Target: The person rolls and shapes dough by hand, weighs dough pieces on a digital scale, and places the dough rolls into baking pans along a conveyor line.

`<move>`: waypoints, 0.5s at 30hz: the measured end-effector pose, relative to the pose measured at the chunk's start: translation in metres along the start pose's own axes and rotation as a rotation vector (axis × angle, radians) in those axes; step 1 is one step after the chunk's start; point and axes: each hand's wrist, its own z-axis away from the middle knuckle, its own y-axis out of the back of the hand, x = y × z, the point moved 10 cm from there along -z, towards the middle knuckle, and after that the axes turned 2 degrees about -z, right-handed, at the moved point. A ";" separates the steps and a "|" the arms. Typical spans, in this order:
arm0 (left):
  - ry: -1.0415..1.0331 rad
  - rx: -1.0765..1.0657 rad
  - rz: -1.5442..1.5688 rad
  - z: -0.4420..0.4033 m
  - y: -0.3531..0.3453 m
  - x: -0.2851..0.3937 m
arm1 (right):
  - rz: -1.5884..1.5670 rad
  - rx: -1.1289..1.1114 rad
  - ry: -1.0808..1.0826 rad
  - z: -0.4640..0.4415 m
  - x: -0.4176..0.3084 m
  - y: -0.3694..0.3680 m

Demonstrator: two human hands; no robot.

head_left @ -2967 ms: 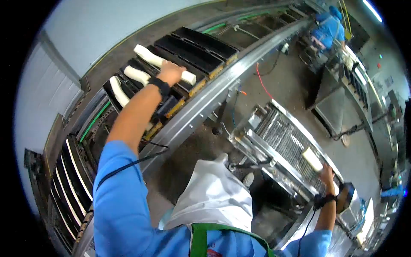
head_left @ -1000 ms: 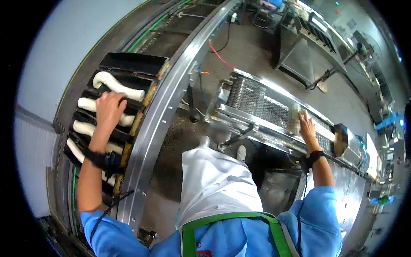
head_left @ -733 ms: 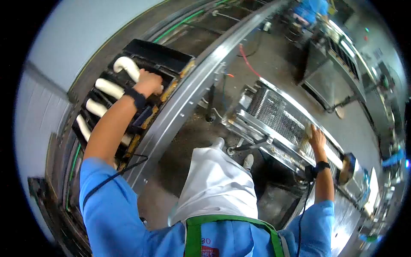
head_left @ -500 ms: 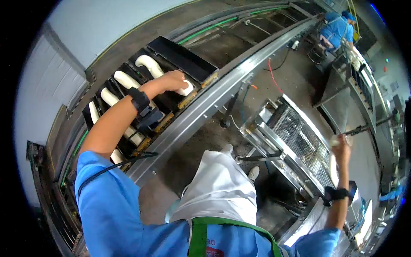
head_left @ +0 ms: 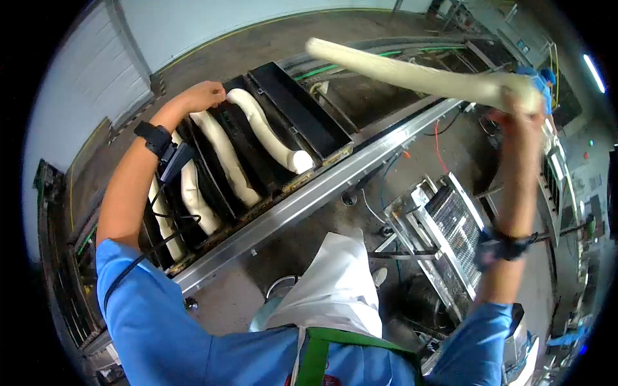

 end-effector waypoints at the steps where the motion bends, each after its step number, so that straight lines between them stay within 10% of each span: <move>1: 0.010 -0.010 -0.094 0.011 0.001 -0.007 | 0.040 -0.115 -0.034 0.013 0.013 -0.040; 6: 0.122 -0.123 -0.214 0.020 -0.018 -0.036 | 0.146 -0.927 0.047 0.102 0.158 -0.200; 9: 0.511 -0.281 0.052 0.057 -0.050 -0.040 | 0.118 -0.939 -0.048 0.106 0.151 -0.223; 15: 0.373 -0.319 0.141 0.070 -0.098 -0.029 | 0.277 -1.021 0.257 0.145 0.169 -0.266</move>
